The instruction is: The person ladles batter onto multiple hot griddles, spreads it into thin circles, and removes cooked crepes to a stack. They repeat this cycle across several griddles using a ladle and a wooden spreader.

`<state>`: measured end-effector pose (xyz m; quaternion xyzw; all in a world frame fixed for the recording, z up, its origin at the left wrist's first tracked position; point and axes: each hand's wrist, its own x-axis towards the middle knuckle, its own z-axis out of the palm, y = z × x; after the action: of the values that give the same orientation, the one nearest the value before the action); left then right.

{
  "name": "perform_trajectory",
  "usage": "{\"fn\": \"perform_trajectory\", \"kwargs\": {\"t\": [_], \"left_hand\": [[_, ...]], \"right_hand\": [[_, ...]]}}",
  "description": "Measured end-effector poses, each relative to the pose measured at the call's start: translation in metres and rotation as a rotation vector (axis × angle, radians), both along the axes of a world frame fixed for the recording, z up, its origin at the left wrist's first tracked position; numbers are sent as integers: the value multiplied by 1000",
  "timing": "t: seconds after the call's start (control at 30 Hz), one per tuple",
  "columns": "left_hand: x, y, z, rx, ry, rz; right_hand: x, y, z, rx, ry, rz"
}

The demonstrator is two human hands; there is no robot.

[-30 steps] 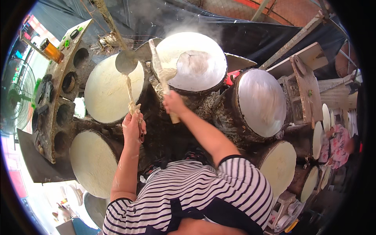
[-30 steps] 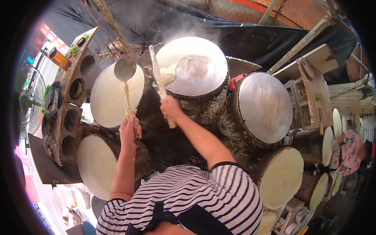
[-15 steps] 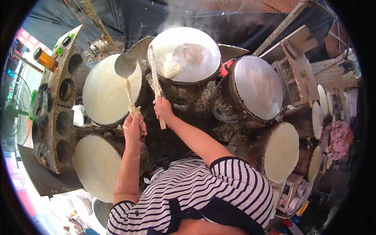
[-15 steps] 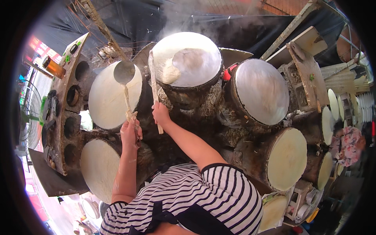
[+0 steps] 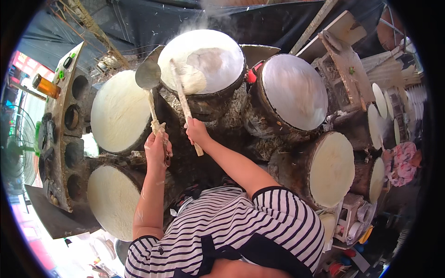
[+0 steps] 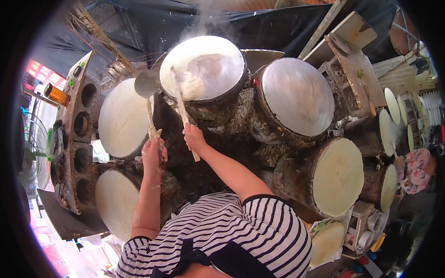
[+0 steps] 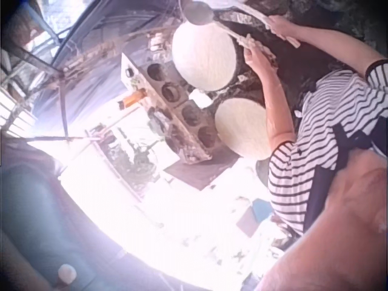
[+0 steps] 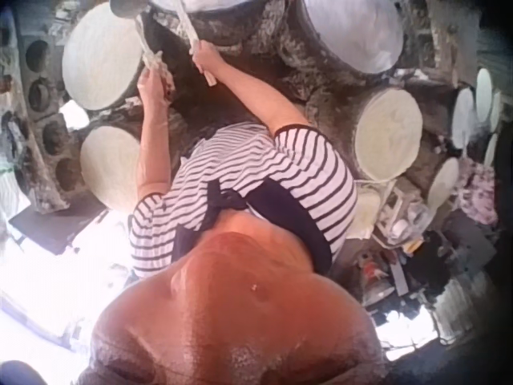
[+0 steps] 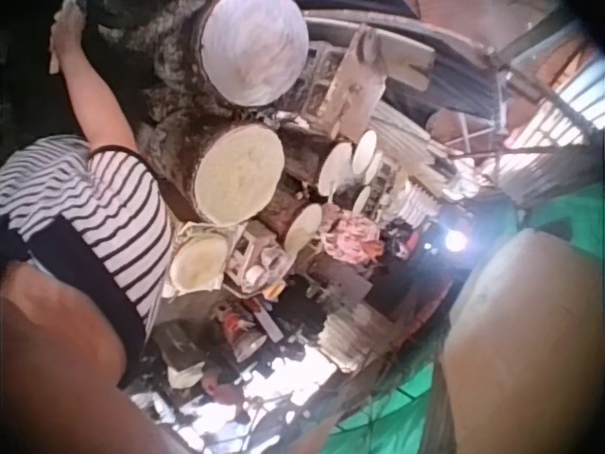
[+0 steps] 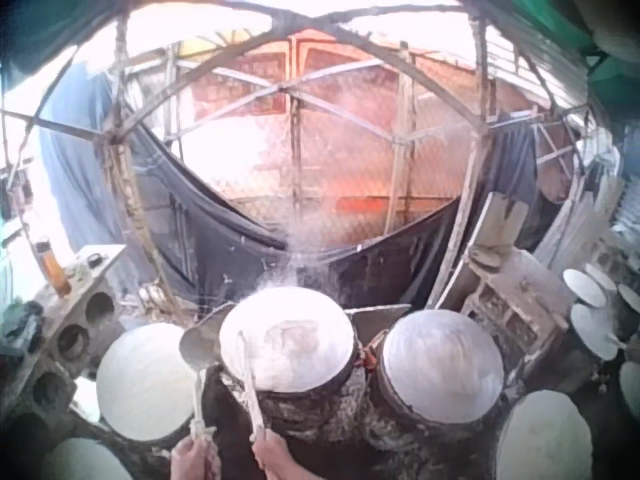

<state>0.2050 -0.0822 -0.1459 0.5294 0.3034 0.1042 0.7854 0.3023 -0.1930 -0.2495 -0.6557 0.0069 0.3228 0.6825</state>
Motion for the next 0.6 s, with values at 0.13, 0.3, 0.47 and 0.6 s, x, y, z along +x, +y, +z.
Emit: {"fn": "perform_trajectory", "kwargs": {"t": [0.13, 0.3, 0.47, 0.6], "left_hand": [[7, -10, 4, 14, -19, -9], [16, -27, 4, 14, -39, -37], [28, -50, 11, -2, -36, -43], [36, -59, 13, -18, -45, -28]], "right_hand": [[25, -30, -18, -112, -132, 47], [34, -100, 6, 35, 139, -90], [24, -85, 12, 50, 84, 23], [39, -76, -1, -242, -247, 246]]}}
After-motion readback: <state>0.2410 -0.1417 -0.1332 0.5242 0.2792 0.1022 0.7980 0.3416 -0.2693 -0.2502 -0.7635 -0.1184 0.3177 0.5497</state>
